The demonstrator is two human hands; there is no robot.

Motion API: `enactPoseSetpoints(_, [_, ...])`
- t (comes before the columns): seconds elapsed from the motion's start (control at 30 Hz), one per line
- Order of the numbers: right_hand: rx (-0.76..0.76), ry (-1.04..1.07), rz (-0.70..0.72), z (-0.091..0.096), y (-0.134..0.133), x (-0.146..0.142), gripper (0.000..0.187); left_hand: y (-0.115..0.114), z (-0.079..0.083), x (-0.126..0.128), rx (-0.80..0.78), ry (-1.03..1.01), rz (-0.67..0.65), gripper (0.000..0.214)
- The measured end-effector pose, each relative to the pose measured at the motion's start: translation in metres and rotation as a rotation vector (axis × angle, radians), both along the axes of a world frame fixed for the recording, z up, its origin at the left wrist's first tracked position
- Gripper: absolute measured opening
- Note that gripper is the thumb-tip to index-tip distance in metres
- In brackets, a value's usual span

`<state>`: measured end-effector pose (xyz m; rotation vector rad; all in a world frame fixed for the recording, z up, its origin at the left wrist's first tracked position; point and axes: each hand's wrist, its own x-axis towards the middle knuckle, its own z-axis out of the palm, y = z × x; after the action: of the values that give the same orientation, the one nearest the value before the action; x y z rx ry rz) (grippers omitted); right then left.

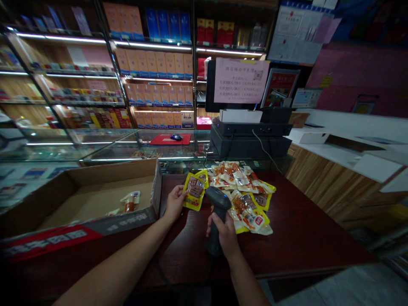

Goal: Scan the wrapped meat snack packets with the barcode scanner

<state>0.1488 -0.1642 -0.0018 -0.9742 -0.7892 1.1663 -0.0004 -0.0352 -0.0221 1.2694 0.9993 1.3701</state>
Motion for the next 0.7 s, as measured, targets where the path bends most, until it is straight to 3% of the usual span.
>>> enactPoseSetpoints(0.13, [0.0, -0.002, -0.001, -0.003, 0.002, 0.001, 0.035, 0.001, 0.001, 0.001, 0.055, 0.089, 0.033, 0.013])
enactPoseSetpoints(0.33, [-0.011, -0.002, -0.001, -0.003, 0.0, 0.001, 0.032, -0.007, 0.01, 0.004, 0.022, -0.07, -0.016, 0.016])
enactPoseSetpoints(0.53, [-0.016, 0.011, 0.03, 0.015, -0.006, -0.009, 0.036, -0.031, 0.059, -0.007, 0.191, -0.034, 0.067, 0.014])
enactPoseSetpoints(0.7, [0.005, 0.026, 0.123, 0.025, -0.004, -0.025, 0.045, -0.034, 0.089, -0.063, 0.223, -0.129, 0.294, 0.024])
